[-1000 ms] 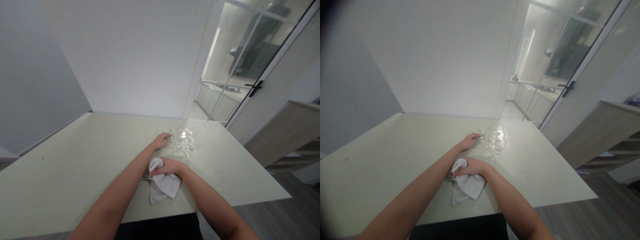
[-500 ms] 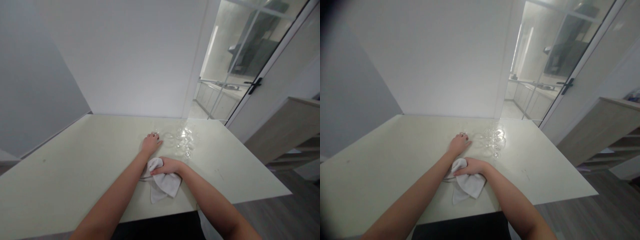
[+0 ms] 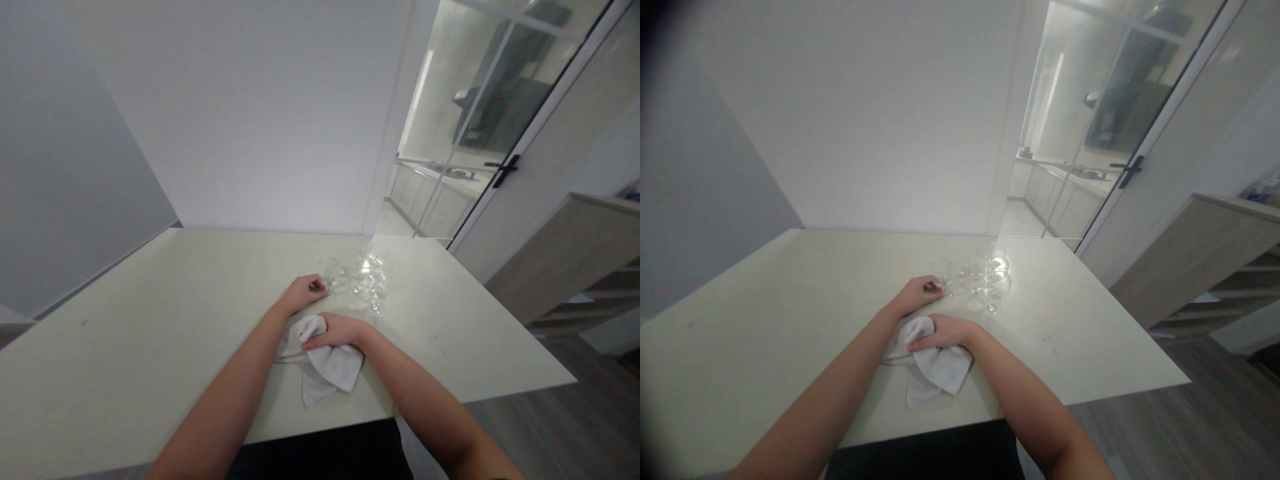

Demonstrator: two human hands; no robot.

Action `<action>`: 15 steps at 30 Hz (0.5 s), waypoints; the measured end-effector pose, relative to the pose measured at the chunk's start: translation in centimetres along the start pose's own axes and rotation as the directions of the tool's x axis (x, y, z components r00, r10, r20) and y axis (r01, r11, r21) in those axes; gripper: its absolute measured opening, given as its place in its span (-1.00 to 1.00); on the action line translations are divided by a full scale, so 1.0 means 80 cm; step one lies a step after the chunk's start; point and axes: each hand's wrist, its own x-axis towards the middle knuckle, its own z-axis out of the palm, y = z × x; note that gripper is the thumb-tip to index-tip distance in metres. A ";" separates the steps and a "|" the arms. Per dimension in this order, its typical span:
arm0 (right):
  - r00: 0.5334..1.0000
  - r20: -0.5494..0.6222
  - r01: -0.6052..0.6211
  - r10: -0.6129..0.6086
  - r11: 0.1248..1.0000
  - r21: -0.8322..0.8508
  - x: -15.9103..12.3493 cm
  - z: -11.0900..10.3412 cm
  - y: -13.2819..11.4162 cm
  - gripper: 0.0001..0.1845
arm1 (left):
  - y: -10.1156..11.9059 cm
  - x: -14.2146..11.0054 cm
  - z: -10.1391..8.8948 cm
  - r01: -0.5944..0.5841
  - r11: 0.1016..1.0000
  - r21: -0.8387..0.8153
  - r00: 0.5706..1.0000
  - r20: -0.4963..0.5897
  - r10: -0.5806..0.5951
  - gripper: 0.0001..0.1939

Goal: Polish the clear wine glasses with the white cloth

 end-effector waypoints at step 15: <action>0.995 0.097 -0.010 0.015 0.998 -0.055 -0.002 -0.003 -0.009 -0.64 | 0.033 0.005 0.039 -0.338 0.941 -0.008 0.882 0.345 0.320 -0.87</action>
